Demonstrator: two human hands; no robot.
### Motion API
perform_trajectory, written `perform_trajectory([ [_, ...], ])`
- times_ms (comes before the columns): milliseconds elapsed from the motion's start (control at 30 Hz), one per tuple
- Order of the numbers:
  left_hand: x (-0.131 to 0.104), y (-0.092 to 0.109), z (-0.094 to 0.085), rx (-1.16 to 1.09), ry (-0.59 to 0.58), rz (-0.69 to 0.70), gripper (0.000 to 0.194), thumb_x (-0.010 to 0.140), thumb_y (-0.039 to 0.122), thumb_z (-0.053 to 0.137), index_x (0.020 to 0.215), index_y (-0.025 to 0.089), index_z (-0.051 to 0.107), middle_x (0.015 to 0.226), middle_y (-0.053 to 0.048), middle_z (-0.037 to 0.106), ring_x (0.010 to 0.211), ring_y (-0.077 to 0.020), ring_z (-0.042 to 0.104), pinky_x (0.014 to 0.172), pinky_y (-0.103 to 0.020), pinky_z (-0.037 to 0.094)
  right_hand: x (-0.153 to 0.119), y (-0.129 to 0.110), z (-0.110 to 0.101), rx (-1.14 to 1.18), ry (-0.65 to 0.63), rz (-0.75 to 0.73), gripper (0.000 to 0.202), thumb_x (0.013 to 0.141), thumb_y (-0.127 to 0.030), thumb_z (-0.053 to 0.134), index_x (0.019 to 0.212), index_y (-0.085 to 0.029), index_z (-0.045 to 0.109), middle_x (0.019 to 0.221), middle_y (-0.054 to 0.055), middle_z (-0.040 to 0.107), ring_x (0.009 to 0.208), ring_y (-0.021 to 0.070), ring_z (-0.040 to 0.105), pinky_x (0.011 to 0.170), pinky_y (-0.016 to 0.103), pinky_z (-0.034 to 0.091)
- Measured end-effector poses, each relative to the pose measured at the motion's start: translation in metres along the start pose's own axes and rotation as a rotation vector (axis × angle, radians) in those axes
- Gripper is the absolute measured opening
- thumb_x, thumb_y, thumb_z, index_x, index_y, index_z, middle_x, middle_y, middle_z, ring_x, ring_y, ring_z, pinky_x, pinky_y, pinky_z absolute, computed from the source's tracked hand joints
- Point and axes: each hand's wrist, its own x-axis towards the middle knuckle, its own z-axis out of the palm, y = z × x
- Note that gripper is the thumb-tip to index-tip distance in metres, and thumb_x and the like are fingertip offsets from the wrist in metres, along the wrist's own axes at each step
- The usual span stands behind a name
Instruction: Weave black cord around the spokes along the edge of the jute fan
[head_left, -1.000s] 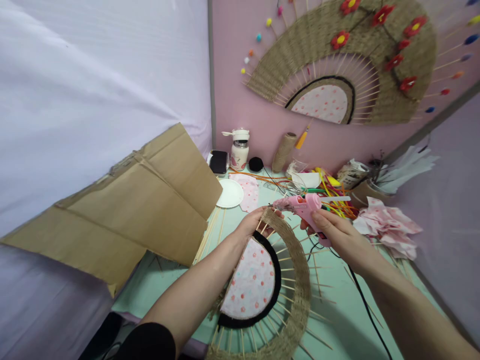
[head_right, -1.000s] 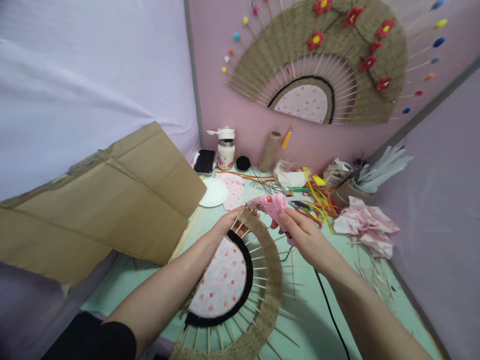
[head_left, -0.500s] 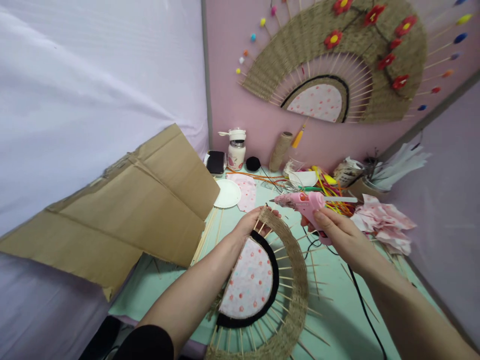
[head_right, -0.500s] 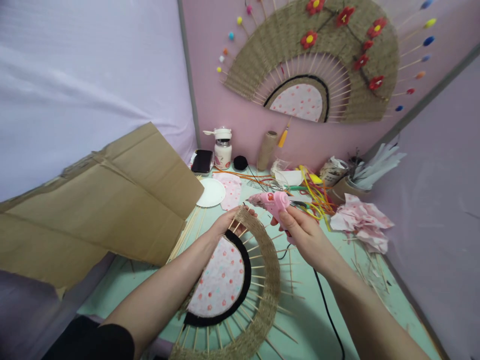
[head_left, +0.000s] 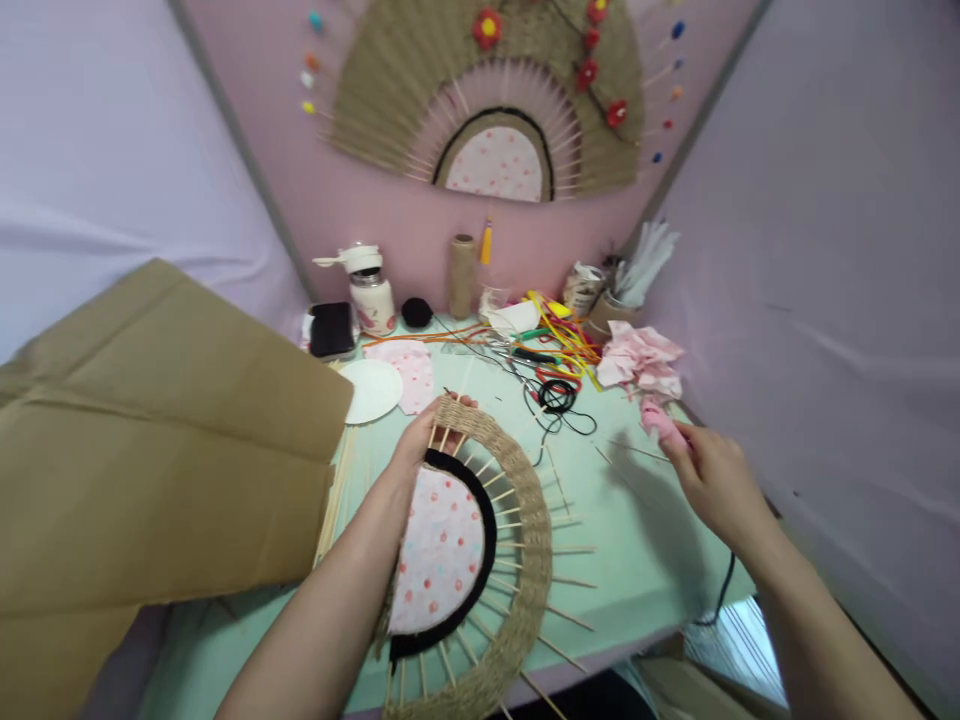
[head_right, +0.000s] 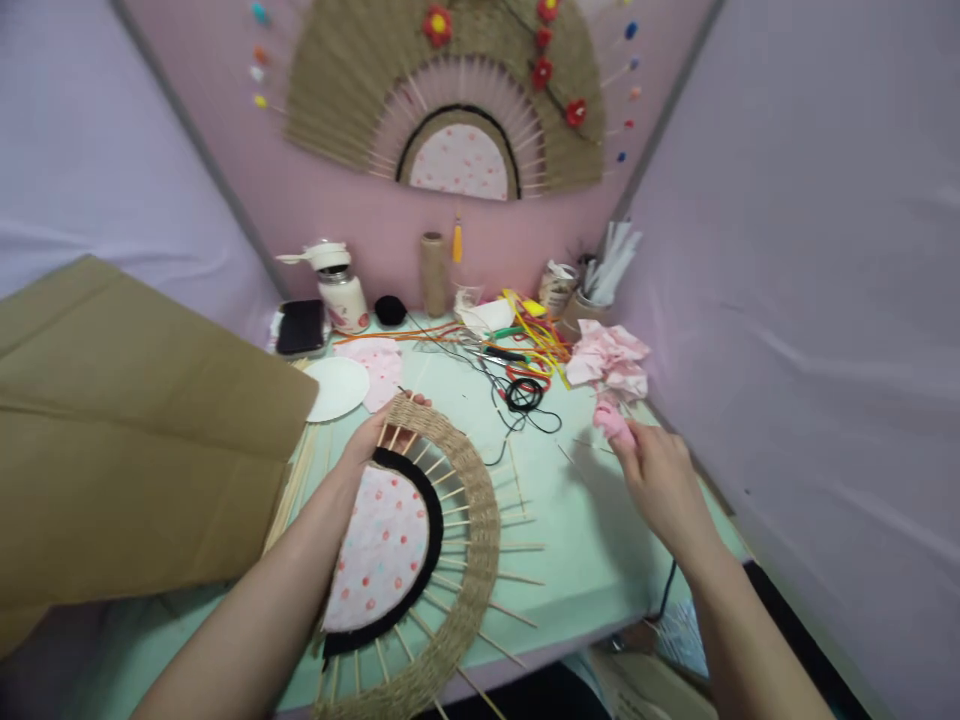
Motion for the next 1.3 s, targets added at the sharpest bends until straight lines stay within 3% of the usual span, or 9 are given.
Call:
perform_trajectory([
  [167,0.001,0.001,0.000,0.032,-0.001,-0.015,0.021,0.088,0.014,0.042,0.078,0.015,0.060,0.073,-0.003,0.068,0.075,-0.0149,0.067,0.073,-0.029,0.055,-0.029,0.049,0.026,-0.323,-0.027,0.030,0.039,0.089,-0.037,0.033,0.103,-0.011,0.059,0.089,0.017,0.063,0.086,0.0297,0.054,0.080,0.043,0.039],
  [333,-0.001,0.001,0.001,0.032,0.019,-0.005,0.021,0.088,0.013,0.042,0.078,0.014,0.060,0.072,-0.003,0.068,0.074,-0.0152,0.068,0.070,-0.028,0.056,-0.038,0.050,0.032,-0.335,-0.004,0.055,0.038,0.087,-0.036,0.041,0.107,-0.009,0.059,0.099,0.020,0.061,0.094,0.0315,0.053,0.082,0.046,0.040],
  [433,-0.002,0.000,0.001,0.028,0.031,0.001,0.020,0.087,0.014,0.045,0.074,0.015,0.060,0.071,-0.004,0.068,0.072,-0.0158,0.068,0.074,-0.029,0.055,-0.030,0.024,0.017,-0.326,0.099,0.088,0.044,0.083,-0.042,0.047,0.110,-0.009,0.059,0.112,0.023,0.056,0.101,0.0371,0.050,0.082,0.050,0.040],
  [567,-0.002,-0.001,0.000,0.033,0.009,0.012,0.011,0.083,0.012,0.051,0.077,0.015,0.061,0.077,-0.006,0.068,0.078,-0.0171,0.067,0.079,-0.030,0.053,0.002,-0.045,0.001,0.136,0.066,-0.070,0.039,0.084,-0.041,0.049,0.113,-0.016,0.056,0.114,0.014,0.059,0.106,0.0284,0.052,0.090,0.043,0.040],
  [667,-0.003,-0.002,-0.002,0.034,0.005,0.036,0.007,0.082,0.012,0.052,0.079,0.014,0.059,0.083,-0.008,0.068,0.079,-0.0177,0.067,0.074,-0.030,0.055,0.034,-0.102,0.010,0.488,-0.107,-0.126,0.028,0.086,-0.037,0.048,0.104,-0.019,0.059,0.108,0.009,0.062,0.092,0.0203,0.058,0.082,0.034,0.045],
  [800,-0.005,-0.002,-0.003,0.033,-0.011,0.047,0.004,0.081,0.014,0.055,0.080,0.015,0.058,0.082,-0.007,0.068,0.078,-0.0168,0.067,0.072,-0.028,0.055,0.075,-0.153,0.038,0.696,-0.085,-0.208,0.024,0.087,-0.033,0.047,0.100,-0.018,0.060,0.101,0.007,0.064,0.089,0.0178,0.059,0.080,0.032,0.045],
  [900,-0.004,-0.002,-0.001,0.029,-0.004,0.062,0.006,0.076,0.011,0.059,0.081,0.014,0.058,0.078,-0.006,0.068,0.075,-0.0160,0.067,0.071,-0.027,0.054,0.095,-0.176,0.052,0.629,-0.026,-0.369,0.018,0.085,-0.028,0.051,0.093,-0.018,0.063,0.099,0.007,0.065,0.096,0.0195,0.057,0.086,0.035,0.041],
  [1033,-0.002,-0.002,-0.001,0.032,0.001,0.086,0.009,0.073,0.010,0.061,0.081,0.015,0.059,0.076,-0.004,0.068,0.073,-0.0150,0.067,0.073,-0.027,0.053,0.105,-0.196,0.060,0.386,-0.111,-0.562,0.012,0.083,-0.026,0.054,0.085,-0.022,0.066,0.100,0.004,0.066,0.101,0.0227,0.053,0.091,0.042,0.032],
  [1300,-0.002,-0.004,-0.003,0.087,0.038,0.141,0.013,0.070,0.011,0.065,0.082,0.016,0.062,0.072,-0.001,0.067,0.067,-0.0141,0.064,0.072,-0.028,0.051,0.104,-0.203,0.074,0.262,-0.103,-0.510,0.014,0.078,-0.030,0.061,0.069,-0.025,0.071,0.111,0.002,0.062,0.109,0.0266,0.043,0.094,0.048,0.021],
])
